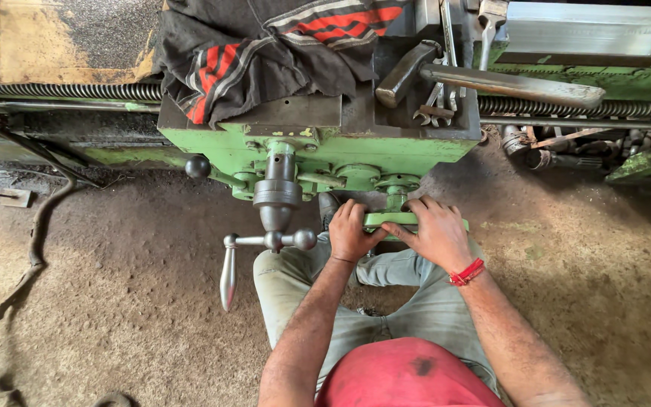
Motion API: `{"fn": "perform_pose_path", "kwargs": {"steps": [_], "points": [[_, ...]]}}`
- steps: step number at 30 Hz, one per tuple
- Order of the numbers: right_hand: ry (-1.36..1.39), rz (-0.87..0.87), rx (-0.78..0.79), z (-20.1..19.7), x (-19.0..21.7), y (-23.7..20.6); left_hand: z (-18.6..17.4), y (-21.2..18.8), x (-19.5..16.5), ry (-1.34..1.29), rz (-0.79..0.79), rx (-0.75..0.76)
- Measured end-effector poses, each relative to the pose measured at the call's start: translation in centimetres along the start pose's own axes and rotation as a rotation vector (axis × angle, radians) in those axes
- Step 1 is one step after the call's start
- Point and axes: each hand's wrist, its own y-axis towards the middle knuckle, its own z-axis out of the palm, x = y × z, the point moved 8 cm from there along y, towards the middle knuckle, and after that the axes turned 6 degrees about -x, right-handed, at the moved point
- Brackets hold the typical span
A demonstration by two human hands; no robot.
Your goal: The person sits on the floor and operates a green metal lathe by turning a handwheel with both hands. The person adjusts the handwheel repeatedly to control the machine's movement.
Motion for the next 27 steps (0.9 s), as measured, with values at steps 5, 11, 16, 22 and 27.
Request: {"fn": "perform_pose_path", "kwargs": {"steps": [5, 11, 16, 22, 27], "points": [[-0.012, 0.001, 0.016, 0.08, 0.14, 0.07, -0.04, 0.02, -0.04, 0.0, 0.002, -0.006], [-0.011, -0.011, -0.009, -0.15, 0.45, 0.08, 0.03, -0.27, 0.37, 0.018, -0.031, 0.016], [0.005, 0.002, -0.007, -0.15, 0.64, 0.08, -0.05, -0.32, 0.49, 0.016, -0.016, -0.012], [0.009, -0.001, -0.004, -0.21, 0.78, 0.09, -0.08, -0.38, 0.68, 0.01, -0.031, -0.011], [0.004, 0.012, 0.017, -0.02, 0.74, 0.12, -0.12, -0.32, 0.63, -0.002, -0.033, -0.009]]}}
